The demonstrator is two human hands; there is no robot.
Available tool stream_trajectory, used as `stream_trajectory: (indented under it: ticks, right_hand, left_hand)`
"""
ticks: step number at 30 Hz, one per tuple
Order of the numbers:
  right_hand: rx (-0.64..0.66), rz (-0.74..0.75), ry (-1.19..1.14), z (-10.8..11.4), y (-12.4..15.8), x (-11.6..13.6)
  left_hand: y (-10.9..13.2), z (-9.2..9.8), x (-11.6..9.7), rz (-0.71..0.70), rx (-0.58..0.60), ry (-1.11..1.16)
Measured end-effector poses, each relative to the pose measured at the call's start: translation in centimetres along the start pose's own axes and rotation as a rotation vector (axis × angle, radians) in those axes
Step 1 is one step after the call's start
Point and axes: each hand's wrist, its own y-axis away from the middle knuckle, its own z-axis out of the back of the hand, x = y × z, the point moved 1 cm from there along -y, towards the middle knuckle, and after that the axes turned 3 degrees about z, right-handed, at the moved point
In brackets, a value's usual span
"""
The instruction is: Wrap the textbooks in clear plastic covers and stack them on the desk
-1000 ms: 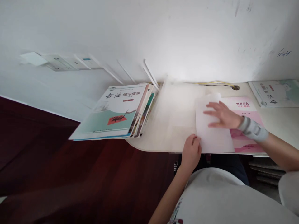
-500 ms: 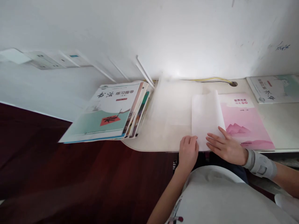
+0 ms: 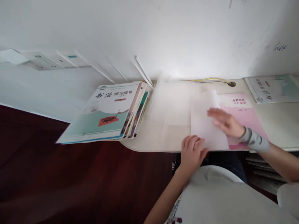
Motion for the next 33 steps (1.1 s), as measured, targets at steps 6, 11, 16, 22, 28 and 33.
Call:
stream_trajectory:
  ticks: [6, 11, 16, 22, 28, 33]
  right_hand:
    - [-0.186, -0.549, 0.071, 1.6, -8.4, -10.5]
    - [-0.179, -0.553, 0.065, -1.5, -9.7, -12.8]
    - [-0.249, -0.333, -0.093, -2.9, -8.7, -14.0]
    - [-0.233, -0.211, -0.214, -2.3, -8.6, -14.8]
    - [-0.271, -0.236, -0.113, -2.6, -8.6, -14.9]
    - [-0.298, -0.364, -0.064, -3.0, -9.3, -15.3]
  left_hand:
    - [-0.4, -1.7, -2.1, -0.227, -0.005, 0.000]
    - [0.2, -2.4, -1.5, -0.229, -0.016, 0.013]
    - [1.1, -2.5, -1.2, -0.211, -0.035, 0.038]
    - [1.3, -1.8, -1.0, -0.235, -0.043, 0.024]
    - [1.2, -1.7, -1.2, -0.242, -0.016, -0.009]
    - [1.4, -2.3, -1.2, -0.228, 0.012, 0.012]
